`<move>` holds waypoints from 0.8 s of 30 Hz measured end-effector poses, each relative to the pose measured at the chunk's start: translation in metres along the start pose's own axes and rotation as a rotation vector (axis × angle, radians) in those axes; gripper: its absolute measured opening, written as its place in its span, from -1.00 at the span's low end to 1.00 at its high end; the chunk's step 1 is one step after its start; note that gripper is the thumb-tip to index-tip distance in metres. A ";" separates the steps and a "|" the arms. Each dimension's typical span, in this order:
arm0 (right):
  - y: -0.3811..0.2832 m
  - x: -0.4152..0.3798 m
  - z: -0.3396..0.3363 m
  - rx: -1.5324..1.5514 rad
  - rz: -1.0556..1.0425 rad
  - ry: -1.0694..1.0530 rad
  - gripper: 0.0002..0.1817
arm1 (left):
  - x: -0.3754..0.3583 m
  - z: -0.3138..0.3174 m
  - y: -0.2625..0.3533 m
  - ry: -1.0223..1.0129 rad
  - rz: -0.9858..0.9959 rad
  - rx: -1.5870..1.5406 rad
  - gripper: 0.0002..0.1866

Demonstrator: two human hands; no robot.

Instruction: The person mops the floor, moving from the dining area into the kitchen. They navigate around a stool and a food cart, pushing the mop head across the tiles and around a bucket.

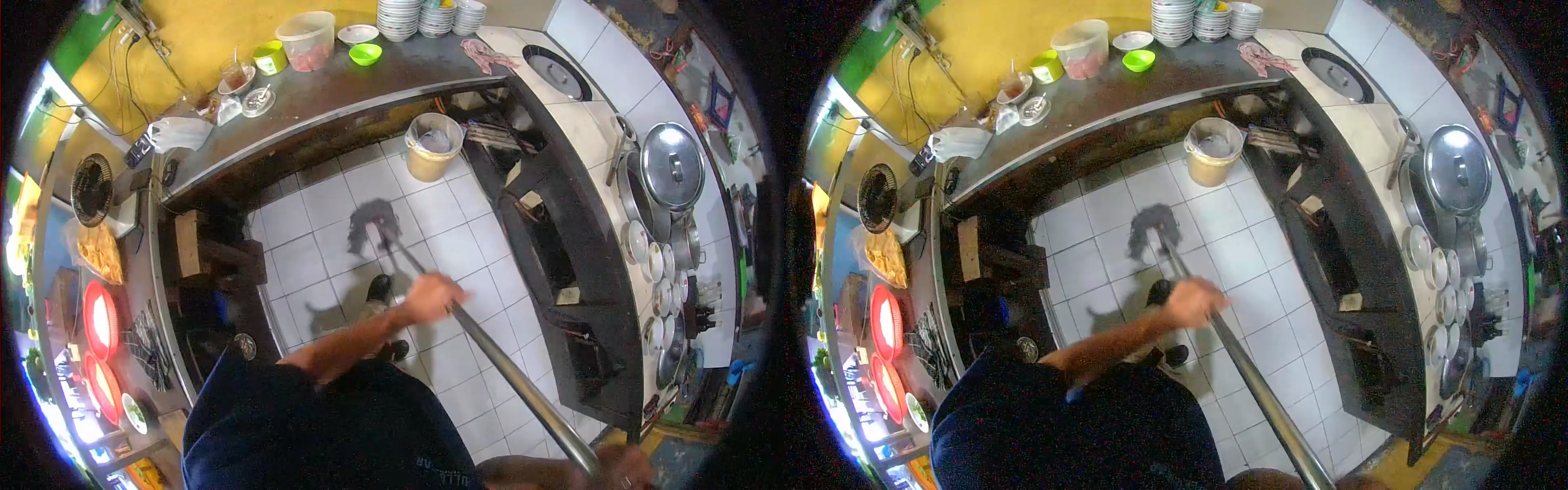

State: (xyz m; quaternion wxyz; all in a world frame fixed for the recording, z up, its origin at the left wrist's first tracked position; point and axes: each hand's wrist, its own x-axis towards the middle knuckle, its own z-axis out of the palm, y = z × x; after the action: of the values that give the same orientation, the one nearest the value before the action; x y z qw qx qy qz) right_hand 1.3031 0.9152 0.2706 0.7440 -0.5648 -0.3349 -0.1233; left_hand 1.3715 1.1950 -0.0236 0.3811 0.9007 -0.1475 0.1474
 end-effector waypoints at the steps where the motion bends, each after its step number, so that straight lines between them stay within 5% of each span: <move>1: 0.017 -0.006 0.011 -0.012 0.029 0.025 -0.74 | 0.005 0.004 -0.034 0.047 -0.002 0.023 -0.73; 6: 0.073 -0.037 0.054 -0.120 0.161 0.052 -0.72 | 0.008 0.006 -0.164 0.007 -0.164 0.135 -0.78; 11: -0.020 -0.006 -0.020 -0.197 -0.032 -0.088 -0.70 | -0.006 0.018 -0.042 0.234 -0.171 0.003 -0.79; 13: -0.061 0.011 -0.050 -0.212 -0.181 -0.194 -0.69 | -0.008 0.001 0.033 0.096 -0.239 -0.056 -0.82; 15: -0.074 0.020 -0.053 -0.922 -0.622 -0.024 -0.69 | -0.015 -0.007 0.059 -0.061 -0.136 -0.119 -0.82; 16: -0.072 0.023 -0.050 -1.054 -0.679 0.002 -0.68 | -0.018 -0.010 0.063 -0.143 -0.086 -0.151 -0.82; 17: -0.072 0.029 -0.046 -0.705 -0.441 -0.179 -0.68 | -0.015 -0.005 0.050 0.032 -0.002 -0.174 -0.66; 20: -0.068 0.042 -0.028 0.373 0.303 -0.626 -0.64 | -0.003 -0.003 0.000 0.257 -0.031 -0.018 -0.61; 23: 0.021 0.033 0.052 -0.024 -0.376 -0.279 -0.63 | 0.006 -0.002 -0.045 0.402 -0.149 -0.029 -0.63; 24: 0.019 0.034 0.056 -0.017 -0.346 -0.255 -0.62 | 0.012 -0.010 -0.042 0.438 -0.152 -0.024 -0.64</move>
State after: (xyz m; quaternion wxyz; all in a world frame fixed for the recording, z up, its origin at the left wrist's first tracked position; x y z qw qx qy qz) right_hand 1.3192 0.9800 0.2860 0.6588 -0.5161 -0.5172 -0.1795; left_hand 1.3967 1.2281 -0.0395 0.4245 0.8512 0.0052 0.3086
